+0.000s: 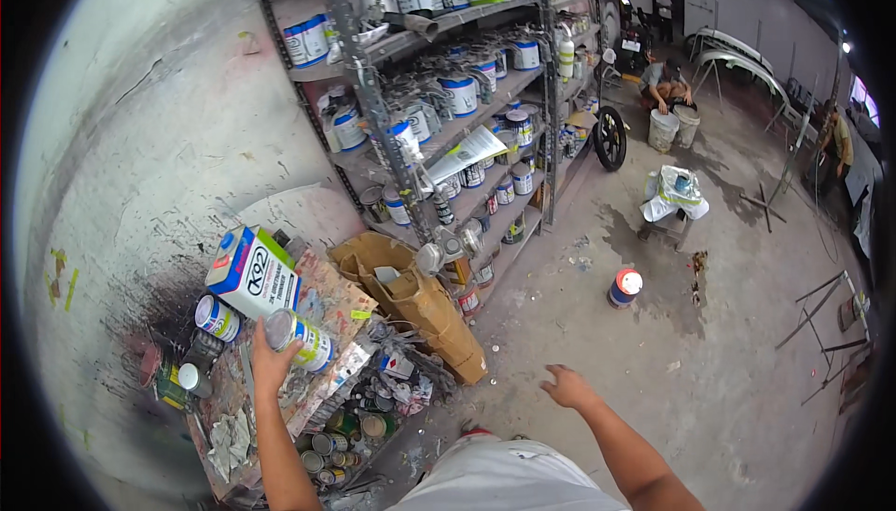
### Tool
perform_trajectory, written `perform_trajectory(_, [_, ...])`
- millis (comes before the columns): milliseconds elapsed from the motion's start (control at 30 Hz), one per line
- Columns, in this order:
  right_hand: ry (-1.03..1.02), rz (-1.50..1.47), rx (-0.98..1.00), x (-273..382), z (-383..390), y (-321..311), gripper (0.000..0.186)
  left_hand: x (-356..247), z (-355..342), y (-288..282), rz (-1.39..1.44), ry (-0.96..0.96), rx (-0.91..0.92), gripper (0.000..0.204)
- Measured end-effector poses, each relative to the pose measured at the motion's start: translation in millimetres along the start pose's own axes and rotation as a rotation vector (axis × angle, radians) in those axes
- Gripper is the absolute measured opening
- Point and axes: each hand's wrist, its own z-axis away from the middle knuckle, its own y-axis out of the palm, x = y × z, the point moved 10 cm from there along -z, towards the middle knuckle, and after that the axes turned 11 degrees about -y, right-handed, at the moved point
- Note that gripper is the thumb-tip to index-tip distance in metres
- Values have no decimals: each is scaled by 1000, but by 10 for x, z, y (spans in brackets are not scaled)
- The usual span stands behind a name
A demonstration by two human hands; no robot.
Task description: Mixing paint and preparing a spray gun for use in an automotive body shop environment.
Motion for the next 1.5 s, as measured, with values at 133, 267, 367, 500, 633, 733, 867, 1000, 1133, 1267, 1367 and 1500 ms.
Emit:
perform_trajectory(133, [83,-105,-60,-517,10,-115,60,102,-125,27,-96,-73,36,106])
perform_trajectory(267, [69,-140,-108,-495,-355,-477,55,-112,-386,-51,-54,-132,178,107])
perform_trajectory(367, [-45,-99,-142,-311,-905,-866,47,-625,-525,-456,-67,-92,-137,85])
perform_trajectory(500, [-228,-40,-243,64,-1910,-1542,31,-1437,-525,-375,277,115,-268,62])
perform_trajectory(633, [-440,-79,-345,509,-2869,-2244,25,-1561,-793,872,1206,-194,161,63])
perform_trajectory(733, [-404,-48,-276,732,-3683,-2551,34,-1749,-871,1495,1421,-233,268,80])
perform_trajectory(867, [-711,111,-305,1349,-4662,-2802,56,-1907,-857,1832,1440,-305,214,86])
perform_trajectory(1000, [-826,280,-351,1688,-5677,-2914,60,-2259,-869,2151,1211,-313,130,81])
perform_trajectory(1133, [-642,671,-293,1633,-6641,-2813,59,-2783,-1141,2320,480,-264,-27,81])
perform_trajectory(1267, [-772,781,-230,1581,-7206,-2566,52,-3487,-1183,2351,211,57,-123,91])
perform_trajectory(1367, [-996,730,-399,1719,-7270,-2567,42,-3686,-817,2434,235,81,-158,92])
perform_trajectory(1500, [-1058,664,-349,1649,-6844,-2647,29,-3356,-167,2396,224,-239,-437,62])
